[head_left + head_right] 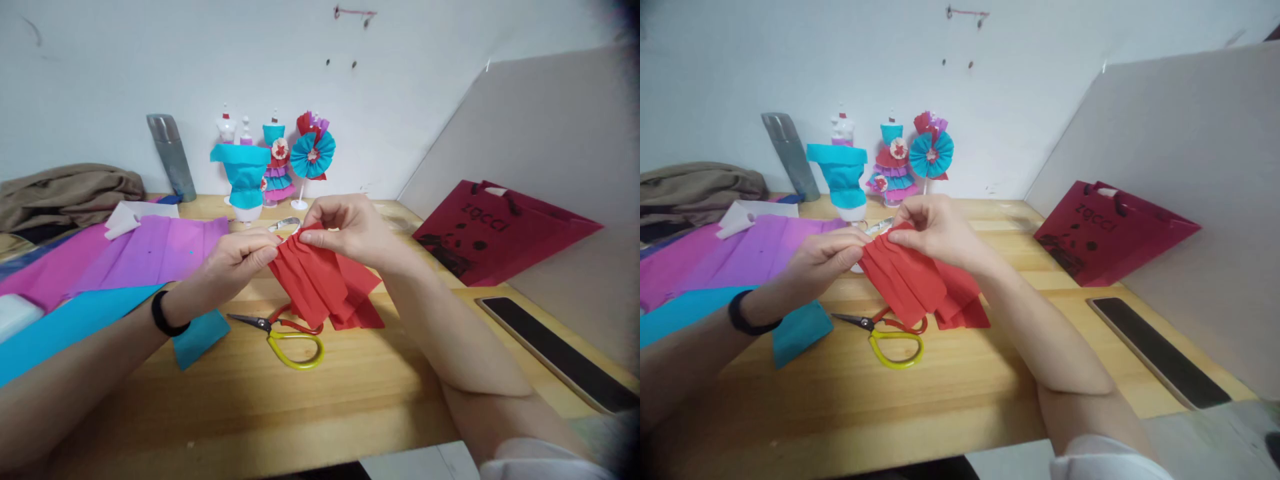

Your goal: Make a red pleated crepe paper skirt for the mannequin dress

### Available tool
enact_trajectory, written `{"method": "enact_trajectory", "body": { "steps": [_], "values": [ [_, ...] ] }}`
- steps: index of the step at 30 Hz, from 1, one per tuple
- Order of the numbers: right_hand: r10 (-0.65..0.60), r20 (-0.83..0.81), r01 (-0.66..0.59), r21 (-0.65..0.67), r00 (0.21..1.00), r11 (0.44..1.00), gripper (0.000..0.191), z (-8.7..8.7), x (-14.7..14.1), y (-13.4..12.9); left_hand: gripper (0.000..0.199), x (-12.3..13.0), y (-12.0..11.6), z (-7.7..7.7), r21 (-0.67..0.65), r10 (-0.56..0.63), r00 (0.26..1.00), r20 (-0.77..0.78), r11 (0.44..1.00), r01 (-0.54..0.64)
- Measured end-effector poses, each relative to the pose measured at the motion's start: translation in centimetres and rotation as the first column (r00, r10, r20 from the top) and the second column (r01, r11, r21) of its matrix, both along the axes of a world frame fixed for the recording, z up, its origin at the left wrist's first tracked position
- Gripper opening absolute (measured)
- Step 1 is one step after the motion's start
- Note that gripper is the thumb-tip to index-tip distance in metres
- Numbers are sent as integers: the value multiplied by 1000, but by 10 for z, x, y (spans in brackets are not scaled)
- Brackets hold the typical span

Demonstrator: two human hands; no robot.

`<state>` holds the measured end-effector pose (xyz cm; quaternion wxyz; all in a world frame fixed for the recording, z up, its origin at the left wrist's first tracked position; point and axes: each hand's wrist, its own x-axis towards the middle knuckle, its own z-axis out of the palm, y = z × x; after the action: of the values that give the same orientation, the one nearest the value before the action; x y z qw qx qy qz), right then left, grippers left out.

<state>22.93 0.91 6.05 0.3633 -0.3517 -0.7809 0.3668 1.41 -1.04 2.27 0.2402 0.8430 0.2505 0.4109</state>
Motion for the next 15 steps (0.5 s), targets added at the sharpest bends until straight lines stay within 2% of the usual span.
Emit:
{"method": "enact_trajectory", "body": {
  "steps": [5,15],
  "values": [
    [46,-2,-46,45,999,998,34,-1,1,0,31,1,0,-1,-22,35,999,-9,999,-35],
    [99,-68,-100,-8,993,995,28,0,2,0,30,2,-2,1,-57,36,999,23,998,-34]
  ]
}}
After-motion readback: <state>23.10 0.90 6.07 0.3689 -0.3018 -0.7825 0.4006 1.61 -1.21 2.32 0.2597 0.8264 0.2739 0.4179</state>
